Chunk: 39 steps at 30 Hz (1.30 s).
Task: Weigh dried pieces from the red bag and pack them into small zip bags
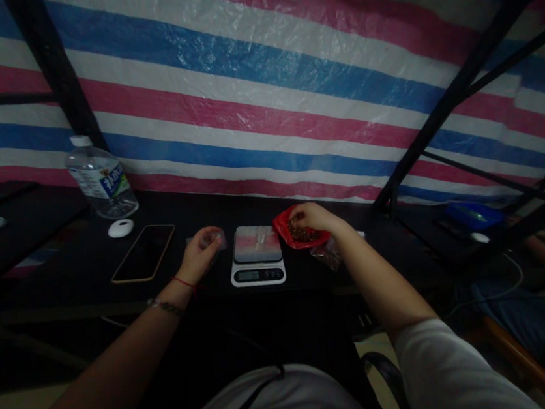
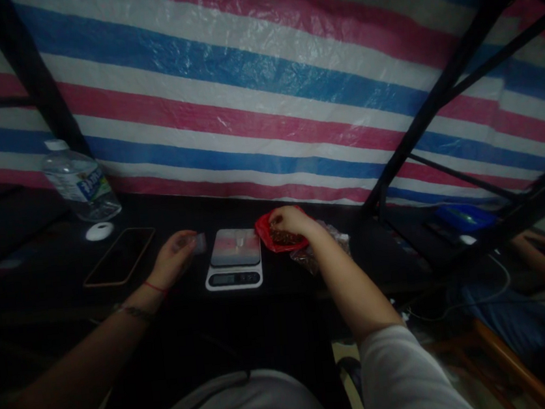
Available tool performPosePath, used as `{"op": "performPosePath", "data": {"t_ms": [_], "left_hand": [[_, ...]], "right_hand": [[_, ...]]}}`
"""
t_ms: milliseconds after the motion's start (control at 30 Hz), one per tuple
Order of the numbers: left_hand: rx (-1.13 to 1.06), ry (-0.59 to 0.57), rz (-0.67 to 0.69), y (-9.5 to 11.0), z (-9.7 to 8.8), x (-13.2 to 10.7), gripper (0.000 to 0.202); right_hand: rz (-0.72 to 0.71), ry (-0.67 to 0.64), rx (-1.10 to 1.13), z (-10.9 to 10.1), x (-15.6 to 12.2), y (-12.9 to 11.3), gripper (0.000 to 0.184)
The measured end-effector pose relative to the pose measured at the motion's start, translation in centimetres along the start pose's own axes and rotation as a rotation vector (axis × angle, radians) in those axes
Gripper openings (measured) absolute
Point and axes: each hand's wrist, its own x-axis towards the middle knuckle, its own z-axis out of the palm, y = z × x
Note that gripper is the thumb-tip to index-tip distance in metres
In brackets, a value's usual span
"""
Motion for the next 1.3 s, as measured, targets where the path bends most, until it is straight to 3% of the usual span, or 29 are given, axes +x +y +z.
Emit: {"op": "performPosePath", "data": {"t_ms": [233, 400, 633, 900, 1133, 1300], "left_hand": [[0.009, -0.005, 0.006, 0.7, 0.0, -0.2, 0.043], [0.010, 0.001, 0.021, 0.7, 0.0, -0.2, 0.044], [0.029, -0.001, 0.037, 0.5, 0.0, -0.1, 0.041], [0.039, -0.004, 0.051, 0.0, -0.2, 0.1, 0.040], [0.018, 0.000, 0.044, 0.6, -0.1, -0.1, 0.038], [0.049, 0.017, 0.028, 0.4, -0.1, -0.2, 0.039]], "right_hand": [[-0.216, -0.074, 0.118, 1.3, 3.3, -6.1, 0.026], [-0.276, -0.106, 0.042, 2.4, 4.8, -7.5, 0.023], [-0.209, -0.149, -0.160, 2.5, 4.6, -8.8, 0.022], [-0.207, -0.149, -0.272, 2.5, 5.0, -9.0, 0.026], [-0.171, -0.091, -0.123, 1.7, 5.1, -8.2, 0.029], [-0.114, -0.039, -0.123, 1.9, 7.7, -7.3, 0.033]]}}
